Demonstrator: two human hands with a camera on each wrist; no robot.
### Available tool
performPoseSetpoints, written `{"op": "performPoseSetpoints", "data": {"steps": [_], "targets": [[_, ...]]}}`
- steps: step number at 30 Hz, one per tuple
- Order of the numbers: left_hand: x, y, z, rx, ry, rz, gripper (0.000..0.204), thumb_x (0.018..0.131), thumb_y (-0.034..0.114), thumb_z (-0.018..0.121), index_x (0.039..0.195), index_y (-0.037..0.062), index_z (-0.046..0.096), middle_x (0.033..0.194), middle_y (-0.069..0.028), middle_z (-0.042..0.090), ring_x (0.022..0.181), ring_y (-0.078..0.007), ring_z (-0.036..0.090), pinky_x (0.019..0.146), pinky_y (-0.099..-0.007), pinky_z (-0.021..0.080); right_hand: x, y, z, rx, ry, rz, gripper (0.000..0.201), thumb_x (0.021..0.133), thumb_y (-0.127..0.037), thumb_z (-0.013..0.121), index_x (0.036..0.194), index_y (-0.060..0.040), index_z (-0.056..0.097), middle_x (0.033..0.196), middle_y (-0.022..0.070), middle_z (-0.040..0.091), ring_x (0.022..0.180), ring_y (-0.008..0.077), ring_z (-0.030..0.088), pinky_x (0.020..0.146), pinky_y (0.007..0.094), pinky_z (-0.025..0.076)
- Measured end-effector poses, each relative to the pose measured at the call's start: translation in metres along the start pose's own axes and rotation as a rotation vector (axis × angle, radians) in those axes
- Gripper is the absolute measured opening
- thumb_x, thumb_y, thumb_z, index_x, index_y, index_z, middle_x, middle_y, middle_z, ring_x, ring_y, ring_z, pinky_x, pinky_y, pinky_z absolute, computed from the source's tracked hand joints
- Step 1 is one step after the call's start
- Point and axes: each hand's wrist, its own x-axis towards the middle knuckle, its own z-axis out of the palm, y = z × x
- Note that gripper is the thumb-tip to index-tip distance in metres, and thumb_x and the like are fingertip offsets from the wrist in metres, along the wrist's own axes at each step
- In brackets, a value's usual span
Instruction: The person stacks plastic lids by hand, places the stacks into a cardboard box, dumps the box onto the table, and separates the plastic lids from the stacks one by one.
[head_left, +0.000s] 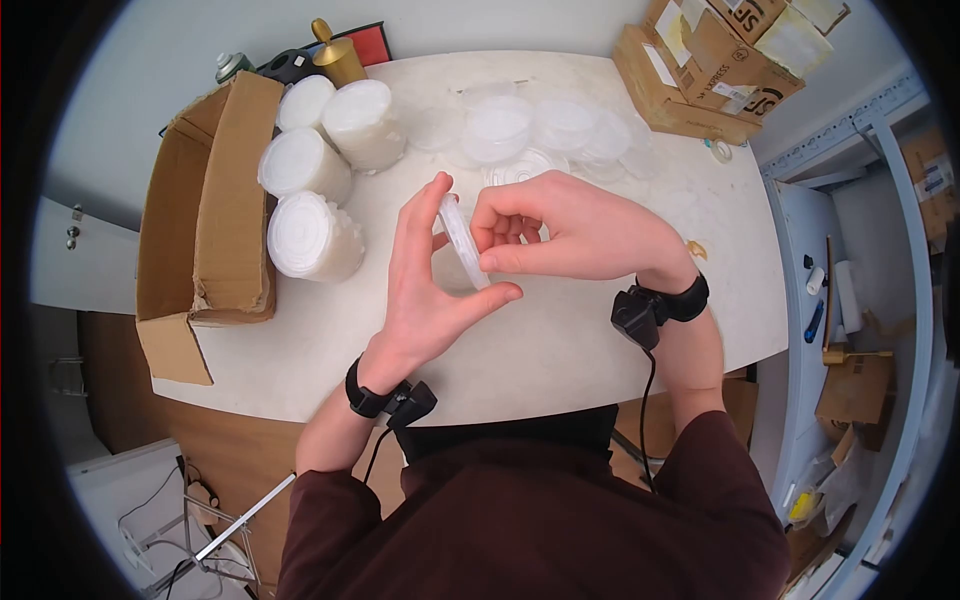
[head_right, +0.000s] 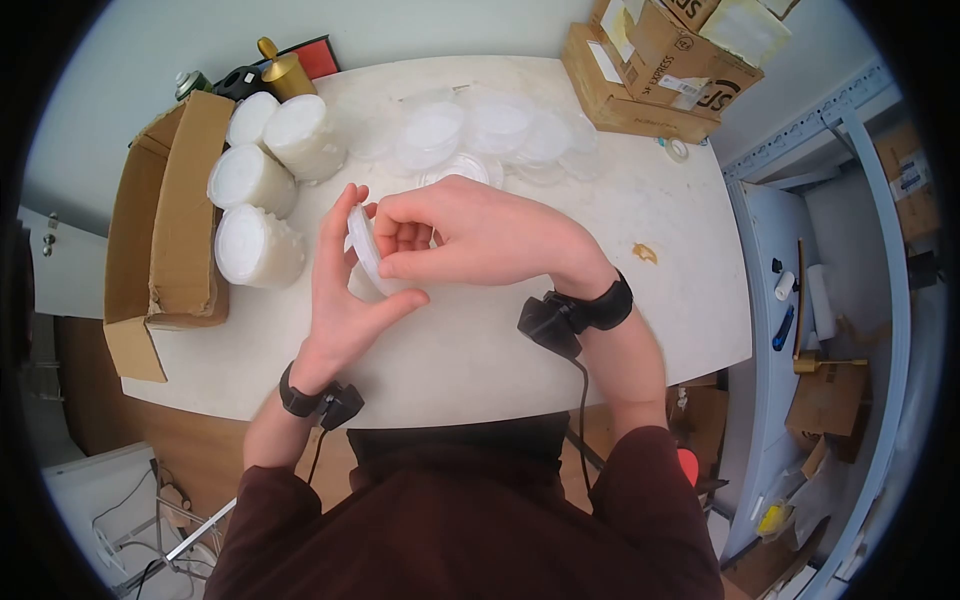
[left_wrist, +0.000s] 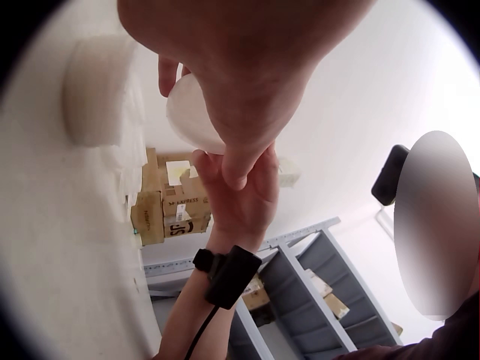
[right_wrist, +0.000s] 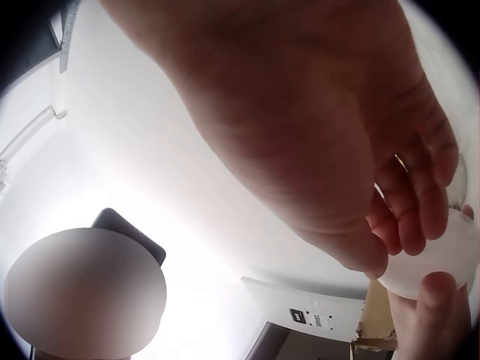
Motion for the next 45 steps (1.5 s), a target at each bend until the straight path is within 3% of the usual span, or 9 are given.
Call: {"op": "performPoseSetpoints", "data": {"steps": [17, 23, 25, 27, 32, 35, 38, 40, 45], "targets": [[-0.001, 0.0, 0.003, 0.037, -0.006, 0.044, 0.136, 0.071, 0.022, 0.104, 0.178, 0.0103, 0.02, 0.174, -0.0154, 0.034, 0.154, -0.0322, 0.048, 0.12, -0.0518, 0.051, 0.004, 0.006, 0.006, 0.049, 0.016, 0.02, 0.011, 0.098, -0.014, 0.069, 0.094, -0.0041, 0.066, 0.083, -0.0012, 0.065, 0.075, 0.0114, 0.056, 0.072, 0.0305, 0.048], [0.0, 0.002, 0.006, -0.191, -0.018, -0.044, 0.131, 0.075, 0.032, 0.105, 0.176, 0.011, 0.025, 0.174, -0.0185, 0.035, 0.156, -0.0346, 0.047, 0.12, -0.0518, 0.051, 0.002, 0.008, 0.001, -0.006, 0.083, 0.038, 0.011, 0.098, -0.013, 0.064, 0.091, -0.0044, 0.061, 0.079, -0.0005, 0.058, 0.073, 0.0119, 0.051, 0.07, 0.0312, 0.045], [-0.001, 0.004, 0.003, -0.26, 0.011, -0.111, 0.129, 0.078, 0.036, 0.101, 0.177, 0.0108, 0.022, 0.174, -0.0147, 0.036, 0.157, -0.0306, 0.044, 0.128, -0.0484, 0.041, 0.0, 0.008, -0.005, -0.027, 0.092, 0.018, 0.012, 0.098, -0.014, 0.063, 0.091, -0.0045, 0.06, 0.079, -0.0006, 0.057, 0.074, 0.0118, 0.05, 0.069, 0.0313, 0.044], [0.0, 0.009, 0.001, -0.257, 0.032, -0.109, 0.127, 0.078, 0.037, 0.1, 0.176, 0.0105, 0.024, 0.173, -0.0149, 0.037, 0.156, -0.0305, 0.045, 0.126, -0.0488, 0.043, -0.004, 0.011, -0.02, -0.05, 0.128, 0.062, 0.014, 0.1, -0.015, 0.06, 0.092, -0.0047, 0.057, 0.081, -0.0013, 0.056, 0.076, 0.0113, 0.049, 0.068, 0.0319, 0.042], [0.002, 0.007, 0.001, -0.241, 0.008, -0.13, 0.115, 0.079, 0.025, 0.101, 0.171, 0.01, 0.033, 0.17, -0.0152, 0.041, 0.152, -0.0306, 0.05, 0.119, -0.0503, 0.052, -0.012, 0.042, -0.051, 0.118, 0.141, 0.13, 0.014, 0.102, -0.019, 0.059, 0.093, -0.0085, 0.058, 0.089, -0.0035, 0.063, 0.083, 0.0097, 0.054, 0.075, 0.0286, 0.045], [0.001, 0.009, 0.002, -0.21, 0.011, -0.121, 0.11, 0.083, 0.026, 0.095, 0.172, 0.01, 0.032, 0.17, -0.0151, 0.041, 0.152, -0.0323, 0.051, 0.121, -0.0489, 0.048, -0.013, 0.048, -0.06, 0.11, 0.162, 0.172, 0.013, 0.103, -0.02, 0.059, 0.094, -0.011, 0.059, 0.094, -0.0028, 0.067, 0.086, 0.0092, 0.056, 0.078, 0.028, 0.047], [0.001, 0.008, 0.001, -0.195, 0.031, -0.096, 0.11, 0.084, 0.026, 0.095, 0.172, 0.0098, 0.033, 0.17, -0.0154, 0.041, 0.153, -0.0327, 0.05, 0.12, -0.0494, 0.048, -0.017, 0.05, -0.068, 0.112, 0.323, 0.234, 0.013, 0.103, -0.022, 0.06, 0.096, -0.0117, 0.062, 0.097, -0.0012, 0.07, 0.086, 0.0089, 0.058, 0.079, 0.0285, 0.049], [0.001, 0.008, 0.0, -0.188, 0.028, -0.103, 0.111, 0.083, 0.027, 0.096, 0.173, 0.0099, 0.032, 0.171, -0.0155, 0.041, 0.153, -0.0329, 0.05, 0.12, -0.0496, 0.048, -0.017, 0.066, -0.075, 0.017, 0.488, 0.352, 0.018, 0.101, -0.024, 0.062, 0.098, -0.0071, 0.068, 0.097, 0.0018, 0.074, 0.092, 0.0102, 0.069, 0.081, 0.0326, 0.054], [0.0, 0.007, 0.002, -0.163, 0.014, -0.11, 0.113, 0.083, 0.029, 0.097, 0.173, 0.0102, 0.031, 0.171, -0.0154, 0.041, 0.153, -0.0324, 0.05, 0.12, -0.0498, 0.048, -0.019, 0.093, -0.079, -0.24, 0.735, 0.425, 0.027, 0.101, -0.03, 0.071, 0.104, -0.0039, 0.069, 0.096, 0.003, 0.075, 0.09, 0.0115, 0.068, 0.078, 0.033, 0.054]]}}
